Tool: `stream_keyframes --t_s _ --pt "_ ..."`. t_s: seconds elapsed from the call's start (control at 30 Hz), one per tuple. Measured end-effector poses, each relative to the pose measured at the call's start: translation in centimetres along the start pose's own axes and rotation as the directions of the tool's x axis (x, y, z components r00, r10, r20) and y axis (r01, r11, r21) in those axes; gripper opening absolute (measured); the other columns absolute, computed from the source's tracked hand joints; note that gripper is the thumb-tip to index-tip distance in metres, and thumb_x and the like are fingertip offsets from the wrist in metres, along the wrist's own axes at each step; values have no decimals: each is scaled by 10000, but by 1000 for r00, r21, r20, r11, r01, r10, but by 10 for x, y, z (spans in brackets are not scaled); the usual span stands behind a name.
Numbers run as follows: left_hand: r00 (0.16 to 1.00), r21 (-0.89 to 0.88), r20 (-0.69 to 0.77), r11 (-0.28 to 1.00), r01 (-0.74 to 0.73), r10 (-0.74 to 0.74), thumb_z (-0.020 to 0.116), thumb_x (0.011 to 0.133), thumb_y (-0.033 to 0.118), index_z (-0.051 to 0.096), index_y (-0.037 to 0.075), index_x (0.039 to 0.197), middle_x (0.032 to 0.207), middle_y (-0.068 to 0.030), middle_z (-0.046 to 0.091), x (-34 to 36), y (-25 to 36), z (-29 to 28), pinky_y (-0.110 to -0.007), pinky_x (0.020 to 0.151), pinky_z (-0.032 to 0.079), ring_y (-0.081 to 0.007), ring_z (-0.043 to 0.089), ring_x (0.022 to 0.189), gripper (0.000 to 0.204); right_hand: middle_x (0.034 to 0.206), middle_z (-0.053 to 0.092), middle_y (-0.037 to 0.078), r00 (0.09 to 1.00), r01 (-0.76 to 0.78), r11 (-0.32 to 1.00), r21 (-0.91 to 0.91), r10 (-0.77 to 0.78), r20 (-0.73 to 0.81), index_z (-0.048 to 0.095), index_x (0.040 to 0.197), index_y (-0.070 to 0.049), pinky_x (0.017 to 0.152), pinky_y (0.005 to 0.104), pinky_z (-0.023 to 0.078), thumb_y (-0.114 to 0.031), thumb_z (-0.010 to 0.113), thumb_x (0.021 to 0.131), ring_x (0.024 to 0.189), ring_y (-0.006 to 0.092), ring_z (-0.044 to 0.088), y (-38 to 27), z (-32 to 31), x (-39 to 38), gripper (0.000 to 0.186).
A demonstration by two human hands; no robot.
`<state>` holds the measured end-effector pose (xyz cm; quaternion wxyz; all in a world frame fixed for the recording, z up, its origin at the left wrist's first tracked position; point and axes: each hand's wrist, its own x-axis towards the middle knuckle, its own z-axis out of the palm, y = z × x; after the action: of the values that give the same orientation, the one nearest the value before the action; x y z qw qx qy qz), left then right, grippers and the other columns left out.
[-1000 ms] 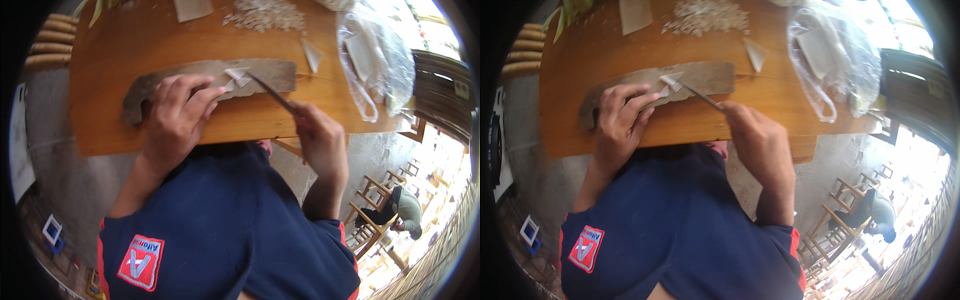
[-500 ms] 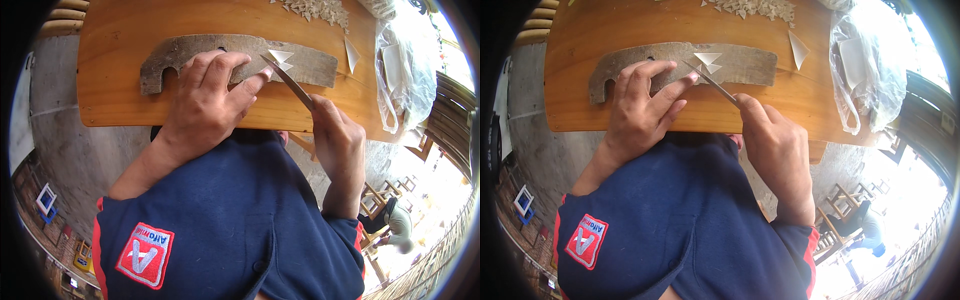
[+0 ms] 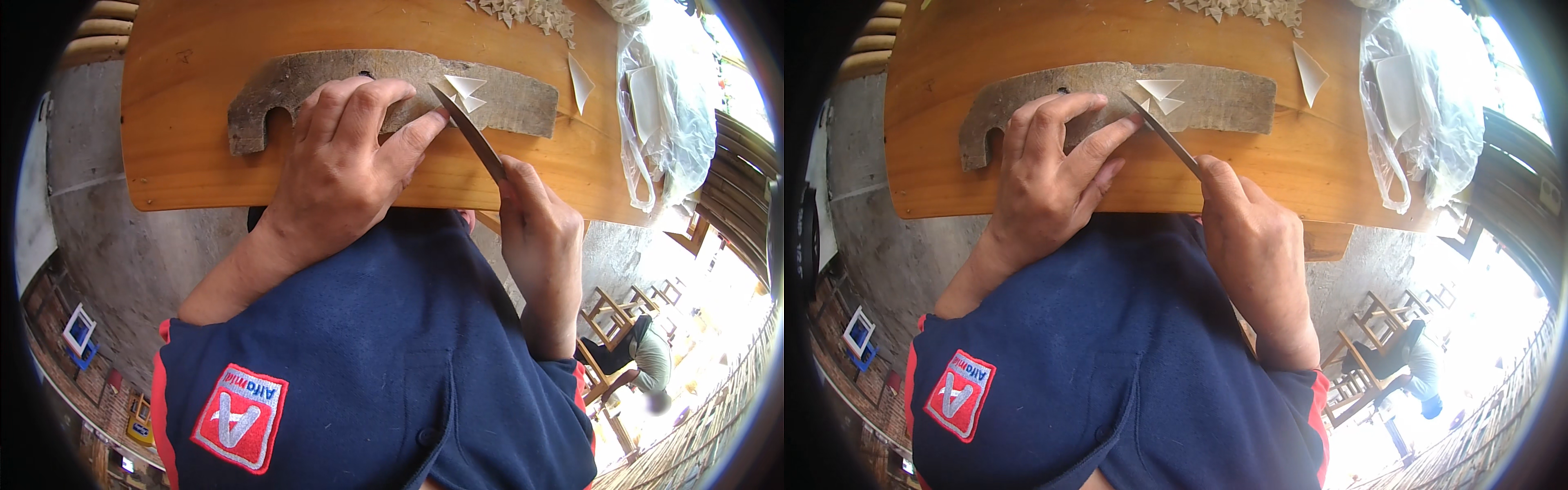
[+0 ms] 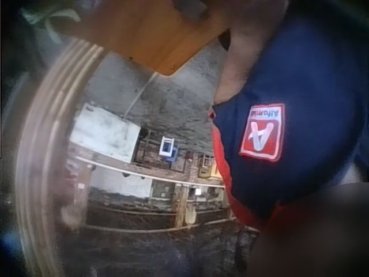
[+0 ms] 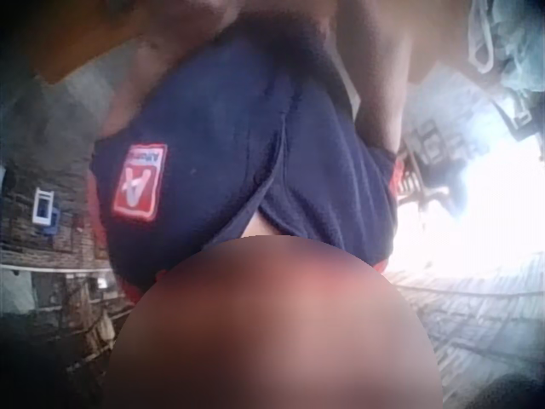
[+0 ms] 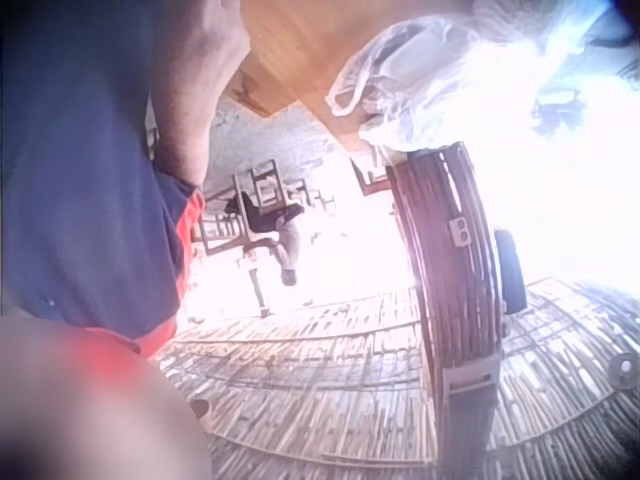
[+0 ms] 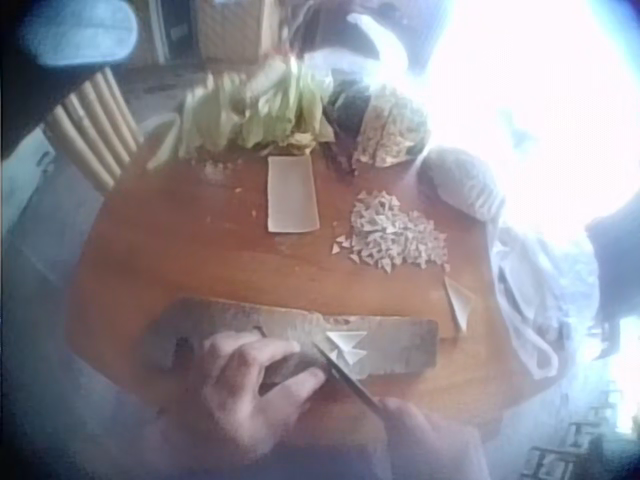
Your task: The person uses a knife to cut small triangular pieces from a flat, light-colored material on a wooden table. They repeatedly position the material, slice off triangles, and move the cut pieces aside. The process continues throughout the clip with consistent hand movements and tool use.
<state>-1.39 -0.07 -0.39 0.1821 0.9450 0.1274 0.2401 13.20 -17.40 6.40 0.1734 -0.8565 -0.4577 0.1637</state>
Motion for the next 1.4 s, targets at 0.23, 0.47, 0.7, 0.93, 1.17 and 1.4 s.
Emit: stream_keyframes --t_s 0.23,0.47,0.7,0.93,1.17,1.4 --pt "1000 -1 6 1000 -4 4 806 843 133 768 137 1265 1283 -91 627 0 -1 -1 -424 1028 463 -287 554 1171 424 809 679 154 998 54 996 -65 -56 -33 654 1237 -44 602 453 565 5 671 915 693 356 707 -3 4 -3 326" --pt "1000 -17 -7 1000 2 -2 797 854 122 772 142 1256 1286 -82 625 1 -1 1 -416 1016 467 -287 550 1166 404 798 665 165 997 59 998 -36 -61 -50 644 1242 -28 599 465 558 39 650 897 683 372 692 -8 9 -1 352" --pt "1000 -36 -5 999 20 -20 779 869 108 772 143 1264 1286 -77 631 1 0 -1 -400 1003 482 -285 552 1164 397 875 713 188 999 2 996 -91 -5 -36 650 1217 -23 630 460 572 42 661 905 748 375 727 -9 2 -13 319" --pt "998 -91 -22 995 52 -54 785 860 91 752 101 1286 1270 -83 655 0 -1 -2 -404 1004 508 -298 581 1170 427 846 704 207 990 -140 989 55 140 5 669 1175 -26 661 440 562 18 649 971 771 378 736 -8 -4 -21 210" --pt "999 -96 -15 995 38 -40 798 845 96 759 82 1255 1276 -95 665 -1 -1 -4 -407 1008 510 -302 594 1167 412 809 686 213 984 -178 978 107 180 -11 671 1164 -20 653 434 548 4 645 989 747 375 730 -12 -2 -25 178" --pt "1000 -98 -24 995 -7 4 788 866 195 756 96 1235 1274 -72 635 -4 -5 0 -453 1057 465 -287 560 1217 385 814 690 204 984 -177 975 134 179 -5 671 1171 -13 665 430 553 11 649 981 753 361 735 -15 -1 -22 192"
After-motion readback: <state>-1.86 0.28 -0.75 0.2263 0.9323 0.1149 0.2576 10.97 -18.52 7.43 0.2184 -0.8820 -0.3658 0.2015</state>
